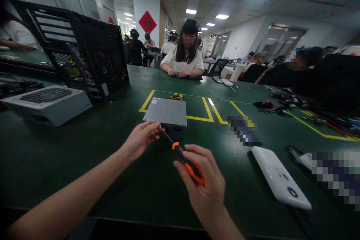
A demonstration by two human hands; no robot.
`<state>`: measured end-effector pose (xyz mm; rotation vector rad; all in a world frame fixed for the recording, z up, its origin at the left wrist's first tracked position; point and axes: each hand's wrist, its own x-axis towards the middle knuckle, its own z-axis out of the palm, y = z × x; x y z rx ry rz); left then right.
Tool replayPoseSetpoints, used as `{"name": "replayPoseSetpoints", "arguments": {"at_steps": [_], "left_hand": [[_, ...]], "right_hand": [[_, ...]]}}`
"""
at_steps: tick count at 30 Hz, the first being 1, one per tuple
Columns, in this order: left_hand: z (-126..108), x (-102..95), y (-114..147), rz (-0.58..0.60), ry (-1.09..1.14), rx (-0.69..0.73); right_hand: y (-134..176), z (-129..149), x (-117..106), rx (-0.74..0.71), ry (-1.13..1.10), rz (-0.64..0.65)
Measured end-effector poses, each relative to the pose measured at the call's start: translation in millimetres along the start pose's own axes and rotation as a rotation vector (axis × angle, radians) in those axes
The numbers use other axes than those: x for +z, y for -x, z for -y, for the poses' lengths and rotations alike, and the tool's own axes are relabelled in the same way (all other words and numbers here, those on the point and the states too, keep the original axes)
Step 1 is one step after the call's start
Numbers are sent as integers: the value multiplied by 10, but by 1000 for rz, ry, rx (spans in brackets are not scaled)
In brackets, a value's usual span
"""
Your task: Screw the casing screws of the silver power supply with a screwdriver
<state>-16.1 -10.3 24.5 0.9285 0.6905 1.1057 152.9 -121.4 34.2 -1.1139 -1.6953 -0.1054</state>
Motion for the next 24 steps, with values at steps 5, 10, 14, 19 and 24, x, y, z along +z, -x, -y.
{"name": "replayPoseSetpoints", "arguments": {"at_steps": [5,10,14,19,24], "left_hand": [[127,45,-10,27,-33,-61],[233,58,-26,65,-55,-94],[308,61,-32,72,-112,-111],[324,84,-13,75,-107,-97],[294,103,-10,72,39,-162]], "right_hand": [[341,113,59,331,-63,181],[476,168,212,912,-604,268],[468,250,307,1117,-842,202],[403,380,352,1221,-982,107],[406,392,360,1256,-1039,69]]}}
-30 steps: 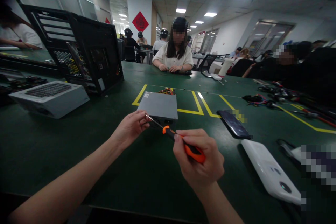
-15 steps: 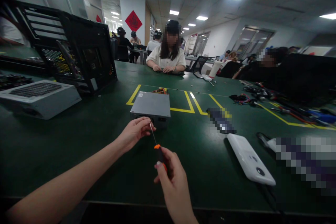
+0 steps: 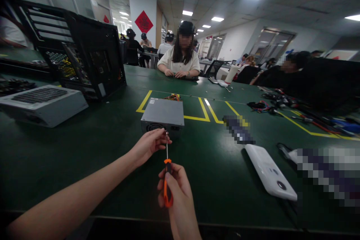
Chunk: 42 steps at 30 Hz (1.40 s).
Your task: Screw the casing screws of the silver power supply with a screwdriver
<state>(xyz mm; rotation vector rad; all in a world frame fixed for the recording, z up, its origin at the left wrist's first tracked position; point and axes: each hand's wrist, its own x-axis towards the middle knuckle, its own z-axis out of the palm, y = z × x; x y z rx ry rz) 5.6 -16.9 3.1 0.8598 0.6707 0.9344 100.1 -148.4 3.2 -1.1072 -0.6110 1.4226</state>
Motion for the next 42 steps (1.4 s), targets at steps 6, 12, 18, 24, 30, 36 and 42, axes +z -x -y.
{"name": "replayPoseSetpoints", "arguments": {"at_steps": [6,12,18,24,30,36,42], "left_hand": [[-1,13,-11,8,63,-56],[-1,-4,-3,24,49,-37],[-1,-2,-13,15,29,-66],[45,-18,-51,-55,40,-112],[51,-29,-59,-54,16,-121],[50,-34,-56,-59,8,-118],[60,-51,-63,-52,12,-111]], "right_hand": [[-5,-15,-19,-1,-32,-8],[6,-16,-26,1,-27,16],[8,-19,-43,-3,-50,8],[-75,39,-139,15,-180,-81],[-138,70,-204,4,-252,-114],[-169,91,-205,27,-298,-121],[-180,86,-199,-5,-281,-143]]}}
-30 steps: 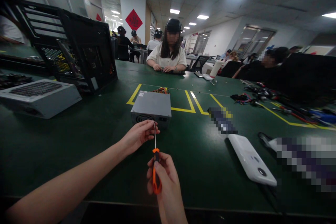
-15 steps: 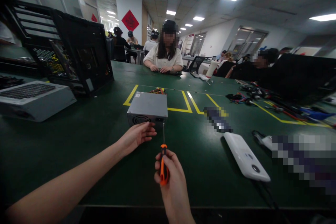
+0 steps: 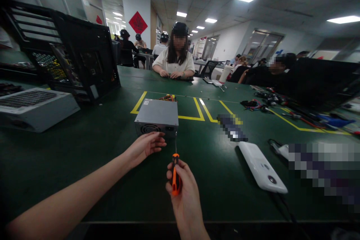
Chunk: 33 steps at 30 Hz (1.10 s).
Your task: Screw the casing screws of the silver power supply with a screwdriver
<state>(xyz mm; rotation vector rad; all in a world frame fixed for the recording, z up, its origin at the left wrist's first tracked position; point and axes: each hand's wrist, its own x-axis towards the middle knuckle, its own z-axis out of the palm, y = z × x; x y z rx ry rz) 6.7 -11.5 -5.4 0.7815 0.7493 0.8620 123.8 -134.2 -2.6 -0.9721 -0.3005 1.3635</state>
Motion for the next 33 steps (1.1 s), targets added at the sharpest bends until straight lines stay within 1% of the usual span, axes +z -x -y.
{"name": "replayPoseSetpoints", "arguments": {"at_steps": [9,12,14,17,20,24,28,31,33], "left_hand": [[-21,30,19,-12,-69,23],[-32,34,29,-32,-137,59],[-37,30,35,-46,-198,108],[-39,14,39,-62,-320,243],[-40,-5,51,-58,-491,420],[-43,-15,88,-77,-707,612],[-53,-25,109,-116,-837,737],[-72,-48,103,-172,-919,845],[-96,-65,102,-224,-999,954]], "right_hand": [[-73,3,23,8,-43,9],[-90,7,29,13,-49,31],[-91,14,29,10,-40,26],[-82,39,17,-19,9,0],[-67,82,-14,-53,70,-20],[-59,137,-59,-25,101,-75],[-88,146,-81,70,37,-38],[-121,134,-85,65,-39,-34],[-130,133,-83,51,-76,-24]]}}
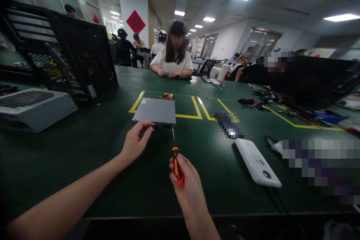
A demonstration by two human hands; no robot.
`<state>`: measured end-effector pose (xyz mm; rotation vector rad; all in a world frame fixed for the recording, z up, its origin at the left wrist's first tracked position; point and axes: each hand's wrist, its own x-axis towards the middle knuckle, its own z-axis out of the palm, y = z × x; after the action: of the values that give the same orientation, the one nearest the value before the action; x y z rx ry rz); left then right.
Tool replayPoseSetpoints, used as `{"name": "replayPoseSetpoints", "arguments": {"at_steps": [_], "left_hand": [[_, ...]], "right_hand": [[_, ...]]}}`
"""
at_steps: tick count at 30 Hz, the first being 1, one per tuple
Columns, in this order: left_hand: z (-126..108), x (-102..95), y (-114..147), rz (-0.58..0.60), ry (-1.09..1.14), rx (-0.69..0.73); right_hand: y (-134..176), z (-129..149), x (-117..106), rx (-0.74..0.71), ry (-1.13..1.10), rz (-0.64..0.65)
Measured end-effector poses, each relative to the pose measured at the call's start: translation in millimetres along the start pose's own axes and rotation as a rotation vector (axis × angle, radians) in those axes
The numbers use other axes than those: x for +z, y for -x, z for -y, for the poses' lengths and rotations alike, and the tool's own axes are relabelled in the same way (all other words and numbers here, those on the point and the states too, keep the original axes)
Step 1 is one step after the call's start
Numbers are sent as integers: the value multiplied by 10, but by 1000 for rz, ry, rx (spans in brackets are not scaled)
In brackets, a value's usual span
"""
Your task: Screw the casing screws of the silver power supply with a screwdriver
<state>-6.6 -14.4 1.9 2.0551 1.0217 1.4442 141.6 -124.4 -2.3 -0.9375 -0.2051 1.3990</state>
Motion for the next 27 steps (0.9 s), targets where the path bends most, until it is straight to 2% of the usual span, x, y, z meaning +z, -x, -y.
{"name": "replayPoseSetpoints", "arguments": {"at_steps": [3,7,9,11,14,17,19,21,24,25,27], "left_hand": [[2,-44,-30,-59,-182,164],[23,-81,-79,-45,-354,299],[46,-84,-100,-18,-399,316],[64,-83,-114,10,-434,316],[70,-79,-121,39,-461,315],[50,-59,-113,52,-471,336],[29,-34,-103,73,-479,357],[7,-10,-94,94,-486,367],[-6,-2,-89,95,-503,360],[-2,-8,-91,89,-510,354],[15,-29,-96,75,-521,337]], "right_hand": [[10,17,10,56,-23,13],[23,41,33,174,-23,-13],[17,35,37,166,-25,2],[11,15,27,80,4,22],[16,-23,-22,-156,162,16],[36,-33,-89,-430,496,11],[46,-4,-126,-679,827,-18],[51,54,-146,-1014,1169,-96],[48,166,-123,-1483,1525,-151],[47,201,-98,-1585,1588,-128],[54,260,-31,-1693,1650,-64]]}}
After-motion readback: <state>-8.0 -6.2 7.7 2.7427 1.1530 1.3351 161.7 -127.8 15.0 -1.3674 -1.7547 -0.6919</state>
